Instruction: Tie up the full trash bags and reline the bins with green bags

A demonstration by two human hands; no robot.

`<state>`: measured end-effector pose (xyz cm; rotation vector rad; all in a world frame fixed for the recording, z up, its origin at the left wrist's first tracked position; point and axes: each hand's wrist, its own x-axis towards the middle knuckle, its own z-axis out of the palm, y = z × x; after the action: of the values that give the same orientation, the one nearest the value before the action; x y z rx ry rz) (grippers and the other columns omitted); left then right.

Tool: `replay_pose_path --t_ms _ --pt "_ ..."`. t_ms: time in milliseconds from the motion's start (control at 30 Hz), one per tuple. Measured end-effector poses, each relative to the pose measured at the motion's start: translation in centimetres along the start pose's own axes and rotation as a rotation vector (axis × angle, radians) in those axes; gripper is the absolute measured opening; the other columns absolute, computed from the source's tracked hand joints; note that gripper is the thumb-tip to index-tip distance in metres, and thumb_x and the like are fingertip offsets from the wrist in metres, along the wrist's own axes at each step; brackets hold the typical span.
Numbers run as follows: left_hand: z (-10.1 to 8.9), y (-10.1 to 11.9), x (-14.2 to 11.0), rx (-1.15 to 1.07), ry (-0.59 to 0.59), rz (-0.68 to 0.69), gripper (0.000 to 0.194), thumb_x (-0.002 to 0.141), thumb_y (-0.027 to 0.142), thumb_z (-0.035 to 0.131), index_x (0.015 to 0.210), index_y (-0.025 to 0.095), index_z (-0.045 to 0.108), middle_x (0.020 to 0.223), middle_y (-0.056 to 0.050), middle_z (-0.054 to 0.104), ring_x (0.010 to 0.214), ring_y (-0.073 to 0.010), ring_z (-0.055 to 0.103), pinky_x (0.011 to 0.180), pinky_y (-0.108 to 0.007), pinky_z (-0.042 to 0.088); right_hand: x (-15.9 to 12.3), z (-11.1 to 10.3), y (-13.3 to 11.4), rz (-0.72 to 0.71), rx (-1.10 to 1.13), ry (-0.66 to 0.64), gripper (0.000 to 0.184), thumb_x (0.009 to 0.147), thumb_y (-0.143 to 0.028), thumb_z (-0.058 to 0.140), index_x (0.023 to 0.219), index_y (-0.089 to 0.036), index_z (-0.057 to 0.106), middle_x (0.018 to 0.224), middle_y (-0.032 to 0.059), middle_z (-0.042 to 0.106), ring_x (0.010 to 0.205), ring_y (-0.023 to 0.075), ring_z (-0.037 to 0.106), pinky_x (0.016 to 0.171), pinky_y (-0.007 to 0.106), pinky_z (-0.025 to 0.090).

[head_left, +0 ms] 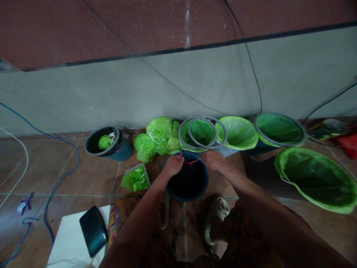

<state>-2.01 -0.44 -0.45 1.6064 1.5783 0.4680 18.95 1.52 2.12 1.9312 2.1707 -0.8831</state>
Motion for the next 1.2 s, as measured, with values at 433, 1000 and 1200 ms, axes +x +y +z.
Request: replay_pose_path --t_ms 433,1000,1200 --pt "1.7 1.1 -0.3 -0.524 -0.263 0.082 0.009 0.068 0.019 0.071 0.075 0.014 0.069 0.069 0.001 0.067 0.064 -0.0113 0.058 0.065 -0.023 0.045 -1.3 -1.0 -1.6 -0.349 0.407 -0.118 0.027 0.087 -0.036 0.054 0.07 -0.018 0.066 0.063 0.0002 0.063 0.058 0.0115 0.053 0.056 0.023 0.038" --pt "2.4 0.6 0.1 -0.357 -0.18 0.173 0.024 0.093 0.025 0.041 0.076 0.018 0.057 0.068 0.001 0.063 0.058 -0.0096 0.054 0.06 -0.022 0.045 0.3 2.8 -2.0 -0.262 0.812 -0.226 0.025 0.061 -0.004 0.05 0.077 -0.018 0.064 0.073 -0.0002 0.066 0.065 0.0122 0.059 0.06 0.022 0.044" --pt "2.9 0.8 -0.2 -0.493 -0.105 -0.005 0.02 0.092 0.026 0.044 0.078 0.018 0.055 0.064 0.003 0.061 0.05 -0.0085 0.053 0.052 -0.021 0.043 0.3 1.3 -1.7 -0.282 0.376 0.01 0.019 0.08 -0.014 0.055 0.076 -0.019 0.072 0.074 0.001 0.071 0.068 0.014 0.06 0.066 0.025 0.042"
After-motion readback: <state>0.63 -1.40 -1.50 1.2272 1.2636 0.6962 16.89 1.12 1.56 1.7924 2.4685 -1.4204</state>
